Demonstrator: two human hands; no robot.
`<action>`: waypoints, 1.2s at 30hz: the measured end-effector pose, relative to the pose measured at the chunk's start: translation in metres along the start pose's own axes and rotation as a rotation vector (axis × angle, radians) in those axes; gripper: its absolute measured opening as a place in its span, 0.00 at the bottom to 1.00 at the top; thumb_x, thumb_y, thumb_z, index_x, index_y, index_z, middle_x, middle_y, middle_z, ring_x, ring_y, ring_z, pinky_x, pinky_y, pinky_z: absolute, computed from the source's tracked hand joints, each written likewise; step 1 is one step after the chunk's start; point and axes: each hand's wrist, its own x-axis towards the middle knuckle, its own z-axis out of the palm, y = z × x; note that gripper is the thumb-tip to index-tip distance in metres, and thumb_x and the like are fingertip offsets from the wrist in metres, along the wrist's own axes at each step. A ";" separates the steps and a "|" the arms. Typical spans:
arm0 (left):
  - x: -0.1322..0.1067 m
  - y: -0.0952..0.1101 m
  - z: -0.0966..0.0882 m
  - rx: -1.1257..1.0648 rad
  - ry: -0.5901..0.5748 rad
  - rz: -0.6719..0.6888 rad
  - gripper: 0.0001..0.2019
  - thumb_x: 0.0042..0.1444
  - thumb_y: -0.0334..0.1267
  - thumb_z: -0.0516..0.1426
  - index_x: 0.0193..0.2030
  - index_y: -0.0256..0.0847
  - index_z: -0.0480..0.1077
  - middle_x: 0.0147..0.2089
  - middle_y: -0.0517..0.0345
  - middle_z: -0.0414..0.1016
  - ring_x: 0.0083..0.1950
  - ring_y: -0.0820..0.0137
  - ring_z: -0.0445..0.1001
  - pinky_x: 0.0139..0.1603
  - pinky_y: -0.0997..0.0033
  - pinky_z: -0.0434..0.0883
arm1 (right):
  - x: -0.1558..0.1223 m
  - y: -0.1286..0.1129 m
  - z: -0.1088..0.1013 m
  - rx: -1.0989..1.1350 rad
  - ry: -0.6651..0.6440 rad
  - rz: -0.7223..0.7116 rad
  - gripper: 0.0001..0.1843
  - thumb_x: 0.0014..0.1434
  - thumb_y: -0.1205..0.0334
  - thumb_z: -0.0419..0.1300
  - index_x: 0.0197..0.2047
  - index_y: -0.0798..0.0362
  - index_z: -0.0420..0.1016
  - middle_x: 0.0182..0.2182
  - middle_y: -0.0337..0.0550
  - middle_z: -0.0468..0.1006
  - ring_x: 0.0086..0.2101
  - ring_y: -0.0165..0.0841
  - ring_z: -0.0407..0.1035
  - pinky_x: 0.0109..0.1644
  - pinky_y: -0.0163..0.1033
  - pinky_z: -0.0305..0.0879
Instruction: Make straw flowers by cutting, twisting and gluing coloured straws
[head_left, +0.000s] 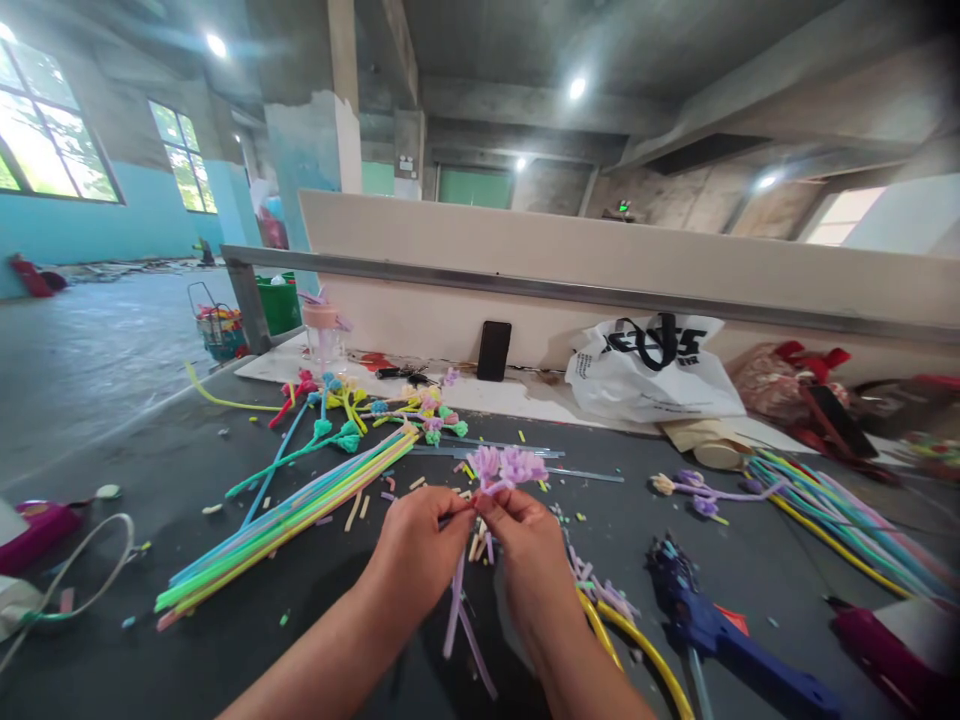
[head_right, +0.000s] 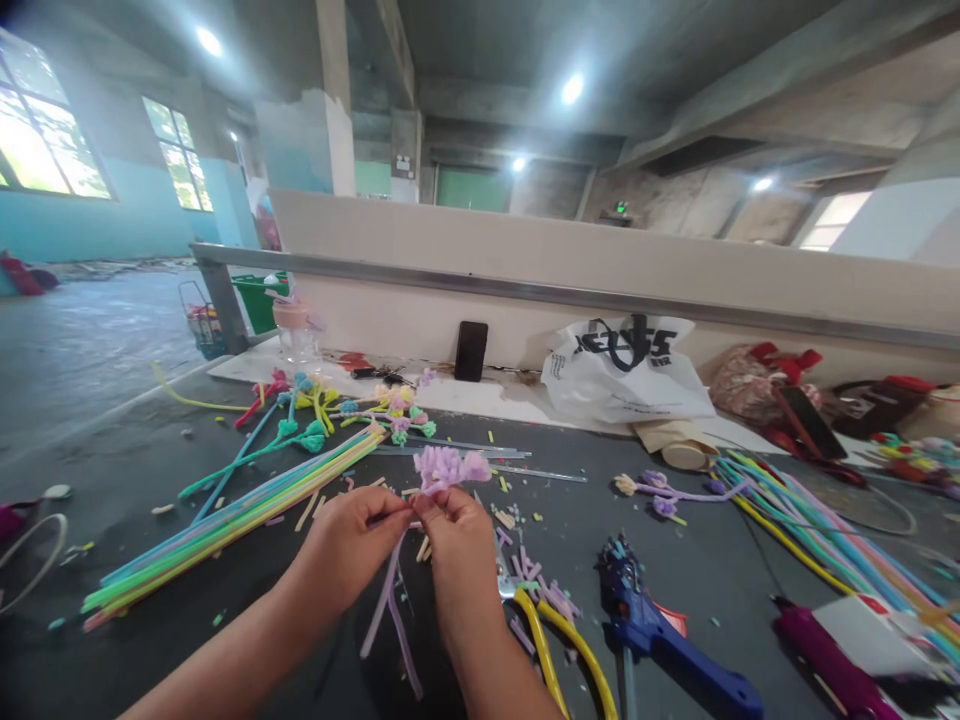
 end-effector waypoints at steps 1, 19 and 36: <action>0.002 0.000 0.000 -0.107 -0.031 -0.075 0.12 0.50 0.40 0.54 0.21 0.37 0.69 0.19 0.62 0.65 0.23 0.75 0.61 0.25 0.76 0.56 | 0.000 -0.001 0.001 0.032 -0.016 0.020 0.09 0.42 0.58 0.65 0.22 0.55 0.74 0.18 0.35 0.72 0.23 0.29 0.62 0.31 0.34 0.56; -0.002 0.007 0.000 -1.143 -0.335 -0.542 0.12 0.42 0.38 0.62 0.20 0.35 0.63 0.14 0.70 0.52 0.14 0.85 0.43 0.16 0.81 0.41 | 0.002 -0.014 -0.002 0.457 -0.333 0.279 0.11 0.40 0.61 0.68 0.28 0.56 0.75 0.22 0.40 0.75 0.24 0.29 0.67 0.33 0.36 0.63; 0.000 0.006 -0.005 -0.758 -0.216 -0.295 0.11 0.46 0.40 0.59 0.22 0.34 0.68 0.17 0.67 0.56 0.19 0.82 0.49 0.19 0.79 0.47 | 0.003 -0.014 -0.002 0.365 -0.222 0.157 0.08 0.37 0.65 0.70 0.23 0.55 0.75 0.22 0.36 0.74 0.26 0.26 0.64 0.35 0.32 0.58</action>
